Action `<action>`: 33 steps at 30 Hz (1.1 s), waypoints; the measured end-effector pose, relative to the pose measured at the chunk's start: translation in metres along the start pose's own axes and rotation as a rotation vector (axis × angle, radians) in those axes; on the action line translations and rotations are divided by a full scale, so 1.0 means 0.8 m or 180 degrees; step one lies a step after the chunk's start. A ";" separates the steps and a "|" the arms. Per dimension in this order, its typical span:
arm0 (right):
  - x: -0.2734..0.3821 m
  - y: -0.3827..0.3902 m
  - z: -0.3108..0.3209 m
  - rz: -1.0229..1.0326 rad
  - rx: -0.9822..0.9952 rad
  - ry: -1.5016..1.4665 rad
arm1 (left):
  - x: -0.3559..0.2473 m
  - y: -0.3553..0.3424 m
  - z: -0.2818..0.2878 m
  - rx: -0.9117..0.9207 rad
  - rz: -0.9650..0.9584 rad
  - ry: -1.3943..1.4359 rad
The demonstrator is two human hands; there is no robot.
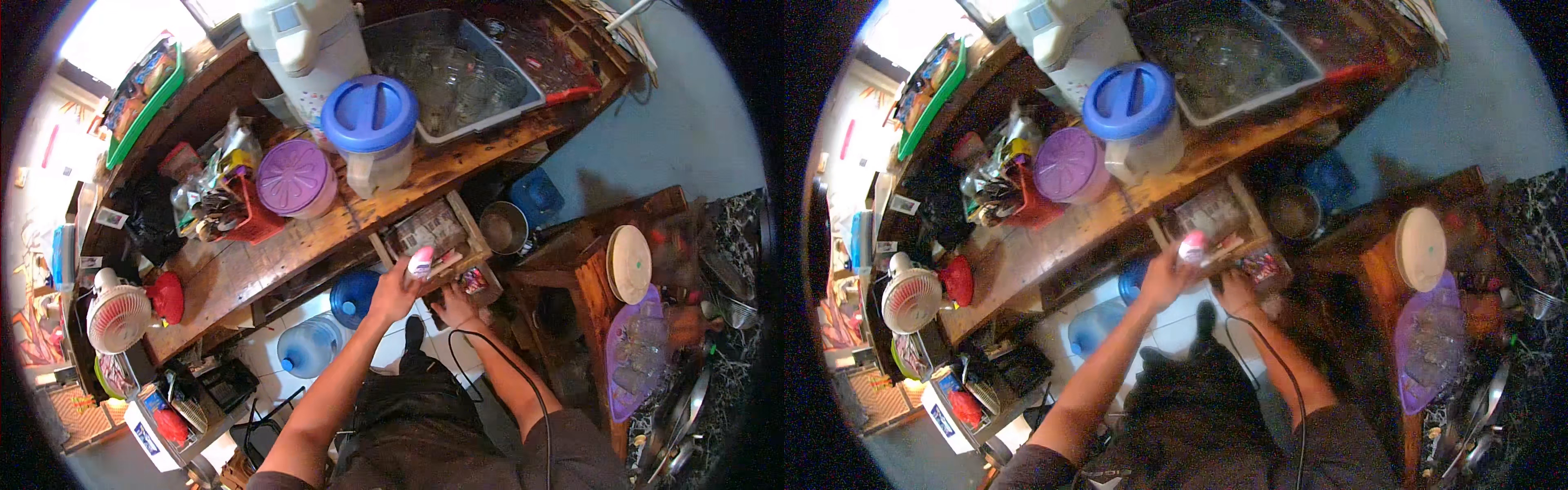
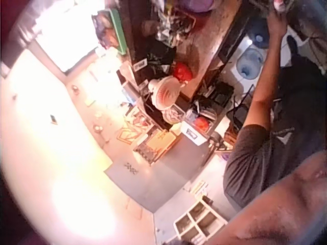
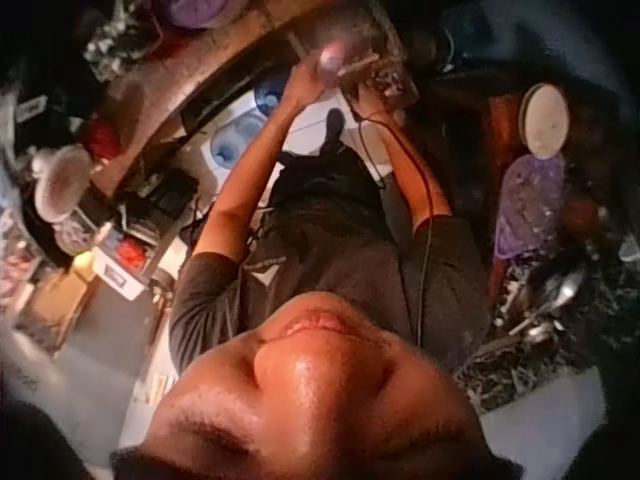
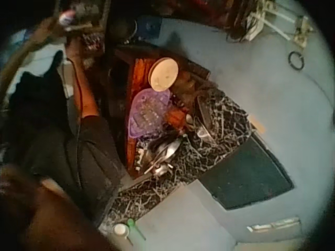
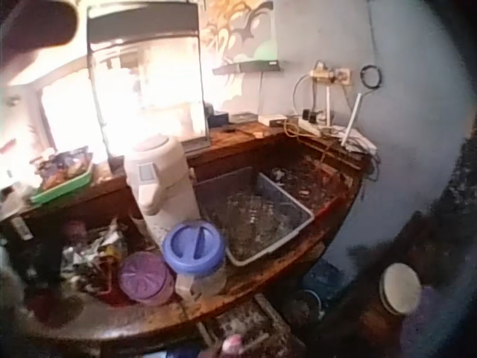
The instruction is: Moving a chair and tray of glasses, then unpacking and placing bottled drinks onto a storage shelf.
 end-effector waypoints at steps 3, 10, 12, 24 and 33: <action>0.010 -0.001 -0.009 0.0024 -0.0379 -0.0112 | 0.016 -0.035 -0.024 0.0282 -0.0808 -0.0378; 0.033 -0.022 0.020 -0.0048 0.0317 0.0028 | -0.004 0.031 0.051 -0.0178 -0.1294 -0.0476; 0.006 -0.024 0.007 0.0421 -0.0566 0.0089 | 0.001 0.069 0.087 -0.0431 -0.1286 -0.0455; 0.089 -0.168 0.058 0.0002 -0.0019 0.0346 | 0.071 0.204 0.378 -0.3220 -0.0382 -0.0548; 0.196 -0.044 0.056 0.0933 -0.0640 -0.0557 | 0.062 0.062 0.625 -0.4089 -0.0853 -0.1860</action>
Point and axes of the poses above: each hand's wrist, its own y-axis away from the middle knuckle, its own z-axis out of the back of the hand, x = y × z, the point moved 2 cm from there along -y, towards the middle knuckle, and after that the axes turned 13 degrees about y, right-handed, at the moved point
